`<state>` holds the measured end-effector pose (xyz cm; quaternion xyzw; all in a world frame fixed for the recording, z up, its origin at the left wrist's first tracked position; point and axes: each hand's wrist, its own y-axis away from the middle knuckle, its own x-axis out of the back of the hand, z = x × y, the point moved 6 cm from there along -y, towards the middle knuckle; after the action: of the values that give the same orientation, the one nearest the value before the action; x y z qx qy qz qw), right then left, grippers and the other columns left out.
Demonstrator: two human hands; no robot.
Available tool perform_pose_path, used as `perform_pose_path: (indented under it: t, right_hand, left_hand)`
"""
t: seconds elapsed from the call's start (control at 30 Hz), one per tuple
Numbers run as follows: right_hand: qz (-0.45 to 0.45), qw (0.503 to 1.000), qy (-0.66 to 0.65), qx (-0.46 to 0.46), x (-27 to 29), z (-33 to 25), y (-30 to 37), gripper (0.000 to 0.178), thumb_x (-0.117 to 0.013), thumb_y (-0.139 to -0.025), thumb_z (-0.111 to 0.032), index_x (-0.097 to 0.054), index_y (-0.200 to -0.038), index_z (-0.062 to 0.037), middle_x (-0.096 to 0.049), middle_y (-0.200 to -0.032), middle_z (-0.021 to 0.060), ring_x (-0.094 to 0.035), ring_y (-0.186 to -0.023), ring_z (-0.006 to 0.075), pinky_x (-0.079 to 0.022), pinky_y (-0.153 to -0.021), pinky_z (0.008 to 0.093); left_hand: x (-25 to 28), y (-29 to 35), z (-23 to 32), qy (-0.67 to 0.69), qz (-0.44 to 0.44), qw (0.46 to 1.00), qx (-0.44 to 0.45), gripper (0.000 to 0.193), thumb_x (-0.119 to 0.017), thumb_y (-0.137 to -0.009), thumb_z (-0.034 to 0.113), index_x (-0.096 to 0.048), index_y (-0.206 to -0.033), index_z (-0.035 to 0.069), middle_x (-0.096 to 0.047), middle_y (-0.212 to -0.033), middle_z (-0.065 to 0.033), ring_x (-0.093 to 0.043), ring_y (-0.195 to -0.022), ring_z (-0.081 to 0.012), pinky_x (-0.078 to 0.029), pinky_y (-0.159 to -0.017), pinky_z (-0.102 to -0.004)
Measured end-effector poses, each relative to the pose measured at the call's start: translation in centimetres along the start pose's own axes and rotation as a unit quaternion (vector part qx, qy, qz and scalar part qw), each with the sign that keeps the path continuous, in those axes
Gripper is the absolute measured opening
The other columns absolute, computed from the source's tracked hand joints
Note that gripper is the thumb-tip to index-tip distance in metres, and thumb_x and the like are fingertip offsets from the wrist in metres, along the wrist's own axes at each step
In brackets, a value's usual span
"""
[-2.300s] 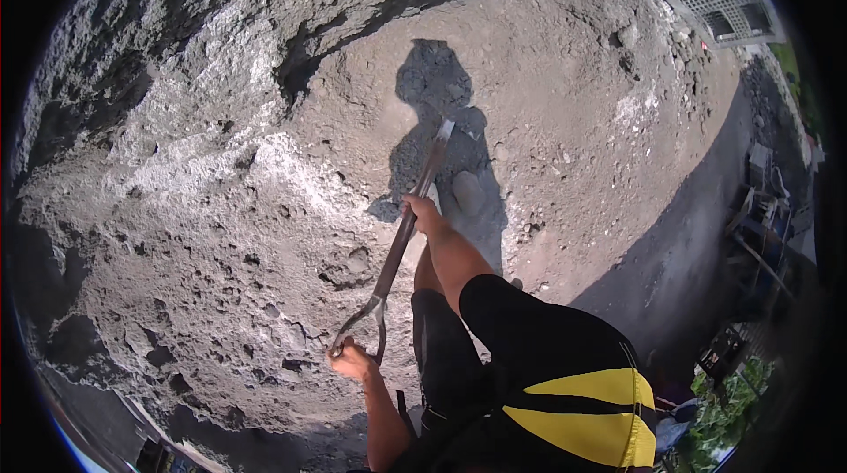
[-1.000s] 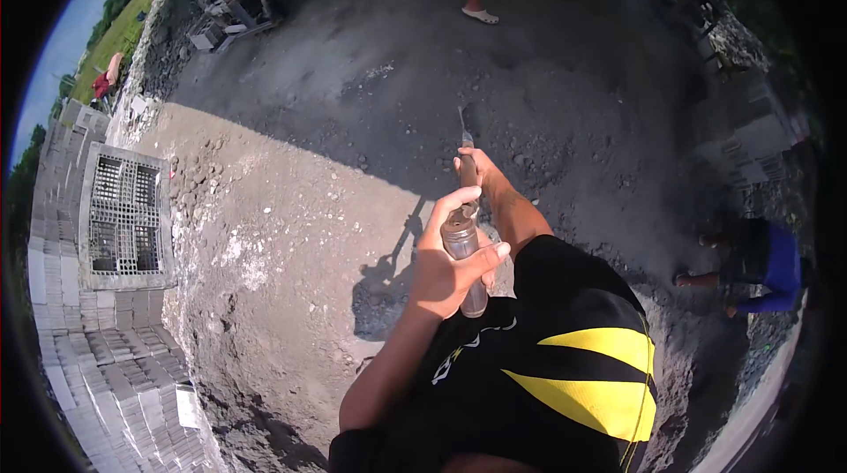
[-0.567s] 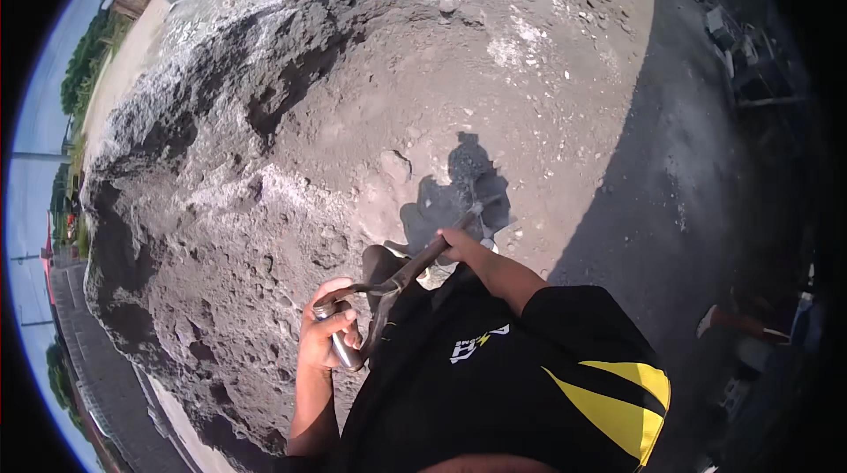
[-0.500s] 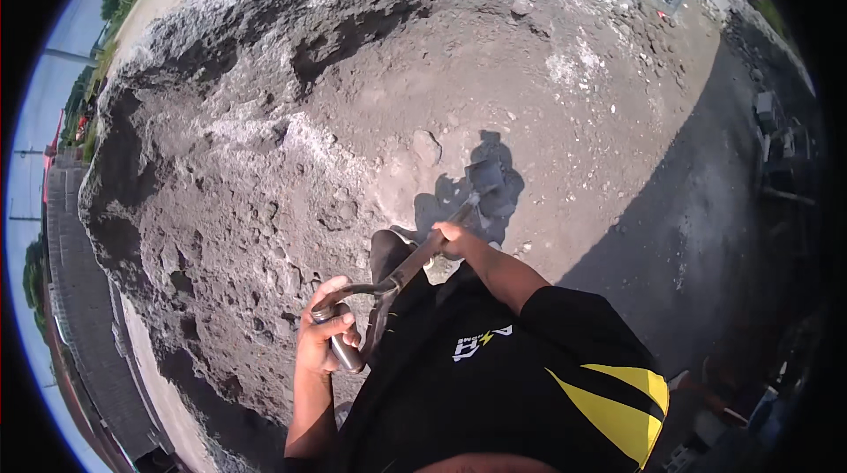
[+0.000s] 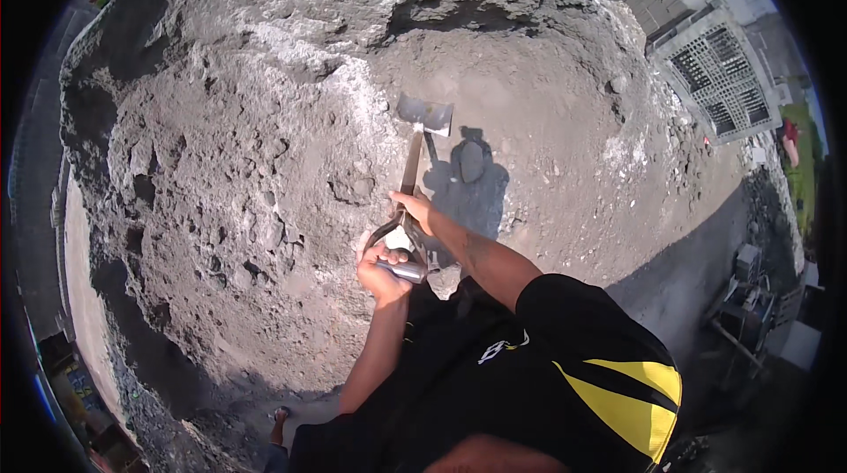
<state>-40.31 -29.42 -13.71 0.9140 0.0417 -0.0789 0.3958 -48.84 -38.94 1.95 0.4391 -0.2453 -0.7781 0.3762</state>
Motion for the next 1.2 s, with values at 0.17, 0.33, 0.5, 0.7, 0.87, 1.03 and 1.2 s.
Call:
perform_pose_path:
  t: [0.17,0.33,0.5,0.7,0.87,1.03,1.2]
  right_hand:
    - [-0.097,0.947,0.271,0.145,-0.4,-13.0,6.4,0.069,-0.037,-0.085,-0.053,-0.036,-0.124,0.0032,-0.042,-0.121,0.0275,-0.028,-0.124,0.0336,-0.022,-0.102,0.0384]
    - [0.012,0.864,0.422,0.275,-3.5,-24.1,10.3,0.051,-0.032,-0.088,-0.045,-0.056,-0.102,-0.0022,-0.058,-0.085,0.0265,-0.053,-0.091,0.0417,-0.041,-0.081,0.0444]
    - [-0.024,0.833,0.467,0.296,-4.5,-26.7,8.1,0.045,-0.035,-0.088,-0.041,-0.055,-0.098,-0.0020,-0.058,-0.068,0.0235,-0.057,-0.065,0.0395,-0.044,-0.060,0.0472]
    - [0.042,0.731,0.462,0.500,-9.5,-26.8,-5.0,0.040,-0.037,-0.088,-0.037,-0.056,-0.093,-0.0032,-0.059,-0.071,0.0222,-0.057,-0.067,0.0402,-0.046,-0.060,0.0464]
    - [0.087,0.737,0.485,0.462,-8.1,-22.5,-5.7,0.038,-0.037,-0.088,-0.035,-0.056,-0.095,-0.0034,-0.059,-0.080,0.0219,-0.057,-0.071,0.0406,-0.046,-0.067,0.0465]
    - [0.199,0.822,0.318,0.428,-3.0,-21.8,-7.2,0.038,-0.034,-0.090,-0.031,-0.053,-0.097,0.0015,-0.057,-0.089,0.0194,-0.051,-0.092,0.0332,-0.038,-0.084,0.0361]
    - [0.150,0.920,0.317,0.177,5.0,-16.5,-12.3,0.043,-0.036,-0.089,-0.036,-0.057,-0.093,0.0013,-0.056,-0.097,0.0230,-0.051,-0.096,0.0376,-0.038,-0.083,0.0392]
  left_hand:
    - [-9.3,-9.2,-0.1,0.049,-0.075,0.995,-0.037,0.036,-0.046,-0.072,-0.005,-0.044,-0.106,0.003,-0.044,-0.062,-0.0033,-0.040,-0.046,-0.0095,-0.036,-0.042,-0.0211]
    - [-15.7,-10.6,1.6,-0.032,-0.100,0.992,-0.066,0.029,-0.047,-0.075,-0.001,-0.044,-0.104,0.004,-0.050,-0.073,-0.0065,-0.050,-0.058,-0.0145,-0.043,-0.050,-0.0260]
    - [-18.7,-9.8,1.7,0.022,-0.080,0.996,0.018,0.024,-0.047,-0.077,0.001,-0.046,-0.101,0.002,-0.052,-0.076,-0.0074,-0.053,-0.065,-0.0158,-0.045,-0.057,-0.0256]
    - [-20.4,-25.8,3.9,-0.041,-0.121,0.991,-0.040,0.014,-0.045,-0.066,-0.004,-0.056,-0.074,-0.001,-0.054,-0.064,-0.0066,-0.053,-0.055,-0.0166,-0.045,-0.050,-0.0278]
    - [-17.2,-25.2,3.9,-0.278,0.042,0.955,-0.092,0.009,-0.049,-0.063,0.001,-0.056,-0.063,-0.005,-0.057,-0.064,-0.0107,-0.054,-0.053,-0.0184,-0.042,-0.045,-0.0311]
    - [-16.4,-24.0,1.7,-0.224,0.091,0.970,-0.007,0.009,-0.054,-0.063,0.005,-0.057,-0.064,-0.004,-0.053,-0.058,-0.0106,-0.051,-0.045,-0.0195,-0.040,-0.040,-0.0314]
    - [-7.8,-25.3,2.4,-0.321,0.170,0.929,-0.064,0.009,-0.053,-0.064,0.005,-0.054,-0.060,-0.003,-0.050,-0.051,-0.0122,-0.051,-0.041,-0.0202,-0.040,-0.037,-0.0321]
